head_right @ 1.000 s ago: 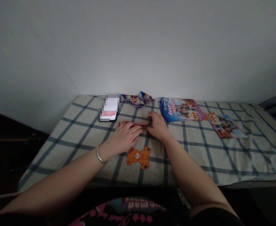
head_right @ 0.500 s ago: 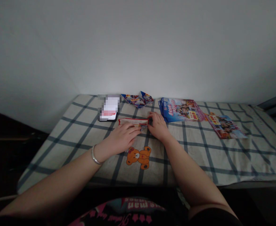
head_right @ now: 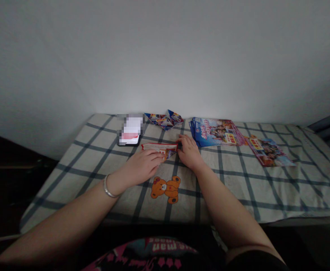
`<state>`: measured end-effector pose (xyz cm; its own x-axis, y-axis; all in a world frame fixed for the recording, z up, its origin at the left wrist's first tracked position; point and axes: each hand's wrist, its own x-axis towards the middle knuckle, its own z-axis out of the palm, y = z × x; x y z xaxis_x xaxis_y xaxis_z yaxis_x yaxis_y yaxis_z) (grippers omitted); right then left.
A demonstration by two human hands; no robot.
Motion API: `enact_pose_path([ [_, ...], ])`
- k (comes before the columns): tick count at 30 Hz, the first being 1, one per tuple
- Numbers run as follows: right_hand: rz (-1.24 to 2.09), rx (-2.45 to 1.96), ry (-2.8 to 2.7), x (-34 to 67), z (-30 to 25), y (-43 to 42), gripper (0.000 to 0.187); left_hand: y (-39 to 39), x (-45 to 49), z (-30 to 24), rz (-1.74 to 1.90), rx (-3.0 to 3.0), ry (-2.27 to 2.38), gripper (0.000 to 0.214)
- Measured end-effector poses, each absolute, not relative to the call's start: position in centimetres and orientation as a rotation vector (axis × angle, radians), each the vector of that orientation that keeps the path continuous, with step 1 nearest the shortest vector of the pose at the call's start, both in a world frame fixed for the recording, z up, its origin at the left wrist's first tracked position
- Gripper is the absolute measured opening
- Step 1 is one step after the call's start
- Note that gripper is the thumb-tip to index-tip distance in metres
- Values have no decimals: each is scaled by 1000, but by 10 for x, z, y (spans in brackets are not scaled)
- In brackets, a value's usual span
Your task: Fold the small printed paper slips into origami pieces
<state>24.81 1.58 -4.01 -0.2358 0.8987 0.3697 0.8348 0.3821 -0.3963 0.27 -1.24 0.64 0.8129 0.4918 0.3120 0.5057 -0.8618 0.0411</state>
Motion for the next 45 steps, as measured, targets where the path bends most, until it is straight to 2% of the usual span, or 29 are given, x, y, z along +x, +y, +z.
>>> enact_pose_path([
  [7,274,-1324,-1946,247,-24,4,40,-10,3,4,-461,-2960,-850,31],
  [13,136,-1236,-2082,239,-2,-11,19,-13,7,-3,-474,-2918,-915,35],
  [18,90,-1175,-2201,233,-2,-12,21,-13,8,-3,-458,-2920,-924,39],
  [31,-15,-1069,-2238,236,-9,-8,13,-13,3,9,-503,-2898,-901,18],
  [38,48,-1084,-2236,236,-10,-7,20,-15,0,6,-649,-2828,-1006,53],
  [45,82,-1101,-2233,237,-10,-7,27,-8,-1,2,-551,-2855,-1014,56],
])
